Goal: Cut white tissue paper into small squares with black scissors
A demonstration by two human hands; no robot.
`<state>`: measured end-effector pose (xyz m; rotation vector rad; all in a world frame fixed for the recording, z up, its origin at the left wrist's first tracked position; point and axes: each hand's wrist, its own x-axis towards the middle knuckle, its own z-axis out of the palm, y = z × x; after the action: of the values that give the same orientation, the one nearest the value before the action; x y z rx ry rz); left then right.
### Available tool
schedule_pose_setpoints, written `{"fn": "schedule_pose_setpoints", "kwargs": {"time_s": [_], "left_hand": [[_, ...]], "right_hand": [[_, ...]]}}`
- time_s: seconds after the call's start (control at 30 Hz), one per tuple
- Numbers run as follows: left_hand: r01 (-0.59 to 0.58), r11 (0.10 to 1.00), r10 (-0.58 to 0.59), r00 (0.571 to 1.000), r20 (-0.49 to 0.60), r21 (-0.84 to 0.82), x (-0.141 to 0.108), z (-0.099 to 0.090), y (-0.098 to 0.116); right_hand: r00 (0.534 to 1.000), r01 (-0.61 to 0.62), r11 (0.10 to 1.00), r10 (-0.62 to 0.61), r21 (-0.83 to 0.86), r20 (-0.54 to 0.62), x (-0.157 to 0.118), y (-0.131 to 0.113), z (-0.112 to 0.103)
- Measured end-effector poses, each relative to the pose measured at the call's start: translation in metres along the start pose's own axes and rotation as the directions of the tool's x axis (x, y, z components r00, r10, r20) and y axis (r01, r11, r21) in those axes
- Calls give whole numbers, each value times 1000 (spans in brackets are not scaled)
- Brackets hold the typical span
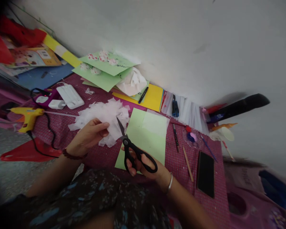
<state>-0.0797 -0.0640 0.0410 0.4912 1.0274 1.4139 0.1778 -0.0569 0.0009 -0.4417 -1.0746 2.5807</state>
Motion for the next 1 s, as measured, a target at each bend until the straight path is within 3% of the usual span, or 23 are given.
{"fn": "schedule_pose_setpoints", "kwargs": {"time_s": [0.13,0.27,0.47,0.63,1.0], "left_hand": [[-4,999,1,998,62,54,-1,0,-4],[14,997,-19,998,56,74,0,-1,-10],[22,997,-28,996,85,69,3,-7,-10],[80,978,-125,966,227,195,2,-9,-9],[71,959,-153,943,294,273,-5,6,-24]], "right_hand": [[999,-55,998,54,32,6,0,5,-6],[997,-73,996,72,50,25,-1,5,-6],[992,-120,993,120,-5,-37,-8,4,-8],[994,-108,994,109,20,-8,-8,6,-11],[998,-54,990,52,127,23,4,14,0]]}}
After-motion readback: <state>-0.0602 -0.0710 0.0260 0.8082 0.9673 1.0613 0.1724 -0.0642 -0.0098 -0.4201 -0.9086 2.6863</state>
